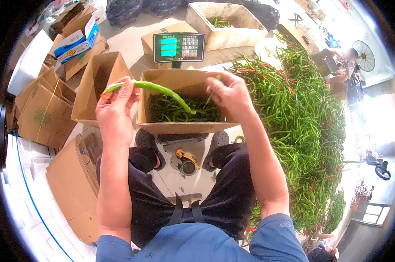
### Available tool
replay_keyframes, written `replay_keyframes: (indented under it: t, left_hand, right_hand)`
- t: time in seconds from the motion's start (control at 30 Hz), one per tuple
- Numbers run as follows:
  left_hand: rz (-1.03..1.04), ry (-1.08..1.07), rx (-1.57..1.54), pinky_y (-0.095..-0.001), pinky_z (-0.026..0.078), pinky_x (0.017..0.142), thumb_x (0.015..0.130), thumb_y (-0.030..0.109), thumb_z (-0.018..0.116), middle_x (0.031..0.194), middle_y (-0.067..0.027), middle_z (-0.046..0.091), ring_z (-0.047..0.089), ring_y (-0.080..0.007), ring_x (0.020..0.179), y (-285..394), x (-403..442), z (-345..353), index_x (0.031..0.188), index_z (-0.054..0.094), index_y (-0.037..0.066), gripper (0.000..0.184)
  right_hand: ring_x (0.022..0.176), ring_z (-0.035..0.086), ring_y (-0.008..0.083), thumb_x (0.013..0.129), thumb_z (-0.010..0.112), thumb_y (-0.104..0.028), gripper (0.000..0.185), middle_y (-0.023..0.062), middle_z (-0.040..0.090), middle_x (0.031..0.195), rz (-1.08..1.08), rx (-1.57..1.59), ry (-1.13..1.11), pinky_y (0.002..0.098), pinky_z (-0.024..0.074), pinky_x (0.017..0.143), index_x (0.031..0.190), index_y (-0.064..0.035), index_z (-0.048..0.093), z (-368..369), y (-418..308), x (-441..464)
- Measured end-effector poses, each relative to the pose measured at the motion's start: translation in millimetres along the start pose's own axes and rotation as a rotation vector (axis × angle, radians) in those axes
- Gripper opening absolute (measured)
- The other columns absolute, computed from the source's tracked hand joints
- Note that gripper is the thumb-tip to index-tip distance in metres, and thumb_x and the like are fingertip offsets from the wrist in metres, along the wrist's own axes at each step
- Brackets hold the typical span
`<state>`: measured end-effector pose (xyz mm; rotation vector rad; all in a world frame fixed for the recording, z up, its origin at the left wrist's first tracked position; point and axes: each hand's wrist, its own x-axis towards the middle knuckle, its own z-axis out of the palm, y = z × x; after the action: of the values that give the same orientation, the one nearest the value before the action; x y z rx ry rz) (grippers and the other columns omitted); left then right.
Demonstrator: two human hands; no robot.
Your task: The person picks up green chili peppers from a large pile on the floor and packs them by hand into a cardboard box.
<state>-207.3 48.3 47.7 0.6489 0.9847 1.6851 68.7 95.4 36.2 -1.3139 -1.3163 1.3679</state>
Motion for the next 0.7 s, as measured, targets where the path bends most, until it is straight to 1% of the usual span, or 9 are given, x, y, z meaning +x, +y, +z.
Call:
replay_keyframes:
  t: [0.13,0.17,0.27,0.37,0.4,0.47,0.57,0.63,0.7]
  left_hand:
    - [-0.11,-0.13,0.082,-0.0239,0.056,0.069,0.093,0.01,0.075,0.092,-0.0052,0.072,0.067,-0.0114,0.08,-14,-1,10,0.105,0.072,0.001,0.016]
    - [-0.131,-0.159,0.11,-0.0236,0.056,0.069,0.093,0.011,0.075,0.092,-0.0049,0.072,0.067,-0.011,0.079,-16,-1,13,0.105,0.072,0.001,0.016]
    - [-0.23,-0.293,0.185,-0.0229,0.055,0.067,0.092,0.014,0.077,0.089,-0.003,0.07,0.064,-0.0084,0.077,-17,-8,23,0.102,0.072,0.002,0.016]
    - [-0.295,-0.379,0.228,-0.0225,0.053,0.064,0.091,0.014,0.078,0.084,-0.0023,0.07,0.062,-0.0069,0.071,-23,-13,35,0.096,0.071,0.003,0.014]
    - [-0.309,-0.386,0.26,-0.0223,0.052,0.063,0.091,0.014,0.078,0.083,-0.0023,0.07,0.062,-0.0069,0.07,-26,-14,38,0.095,0.071,0.003,0.014]
    - [-0.338,-0.407,0.32,-0.0219,0.05,0.061,0.09,0.014,0.079,0.08,-0.0021,0.069,0.061,-0.0068,0.068,-30,-17,43,0.092,0.071,0.003,0.014]
    - [-0.437,-0.429,0.377,-0.0245,0.054,0.065,0.091,0.012,0.077,0.09,-0.0041,0.069,0.063,-0.0088,0.074,-35,-24,50,0.104,0.067,0.0,0.02]
    - [-0.388,-0.452,0.415,-0.0285,0.057,0.077,0.09,0.014,0.078,0.111,-0.0111,0.065,0.063,-0.0144,0.093,-43,-25,48,0.134,0.054,-0.005,0.053]
    - [-0.316,-0.369,0.468,-0.029,0.056,0.082,0.09,0.015,0.077,0.115,-0.0129,0.064,0.062,-0.0159,0.099,-45,-22,49,0.14,0.049,-0.006,0.061]
  right_hand:
    - [0.057,0.049,0.002,0.092,0.076,-0.013,0.042,0.0011,0.067,0.081,0.066,0.053,-0.155,0.0193,0.0383,0.049,0.129,-0.0001,0.063,15,-15,-30]
    - [0.061,0.051,0.0016,0.092,0.077,-0.015,0.043,-0.0019,0.066,0.082,0.076,-0.074,-0.196,0.0194,0.0397,0.051,0.13,-0.0002,0.063,13,-13,-34]
    - [0.068,0.053,0.0014,0.091,0.078,-0.018,0.043,-0.0058,0.064,0.082,0.203,-0.042,-0.292,0.0188,0.0423,0.056,0.128,-0.0009,0.065,18,-20,-49]
    - [0.062,0.05,0.0009,0.089,0.081,-0.028,0.037,-0.0069,0.063,0.082,0.377,-0.014,-0.419,0.0172,0.0387,0.052,0.119,-0.0086,0.071,18,-8,-60]
    - [0.059,0.047,0.0004,0.088,0.082,-0.032,0.031,-0.0081,0.06,0.077,0.413,0.054,-0.425,0.0179,0.0368,0.05,0.109,-0.0112,0.073,20,0,-64]
    - [0.055,0.045,0.0014,0.091,0.079,-0.031,0.024,-0.0081,0.056,0.072,0.494,0.148,-0.461,0.0194,0.0342,0.048,0.098,-0.0102,0.069,22,12,-73]
    - [0.053,0.044,0.0033,0.095,0.074,-0.027,0.021,-0.0061,0.056,0.071,0.543,0.3,-0.454,0.0206,0.0316,0.047,0.099,-0.0087,0.064,23,28,-88]
    - [0.052,0.045,0.0042,0.096,0.073,-0.029,0.024,-0.0039,0.057,0.072,0.603,0.447,-0.394,0.0216,0.0343,0.047,0.1,-0.0073,0.066,16,28,-87]
    - [0.053,0.048,0.0056,0.095,0.073,-0.037,0.029,-0.0022,0.059,0.073,0.543,0.105,-0.282,0.0222,0.0375,0.047,0.099,-0.0076,0.069,-2,24,-62]
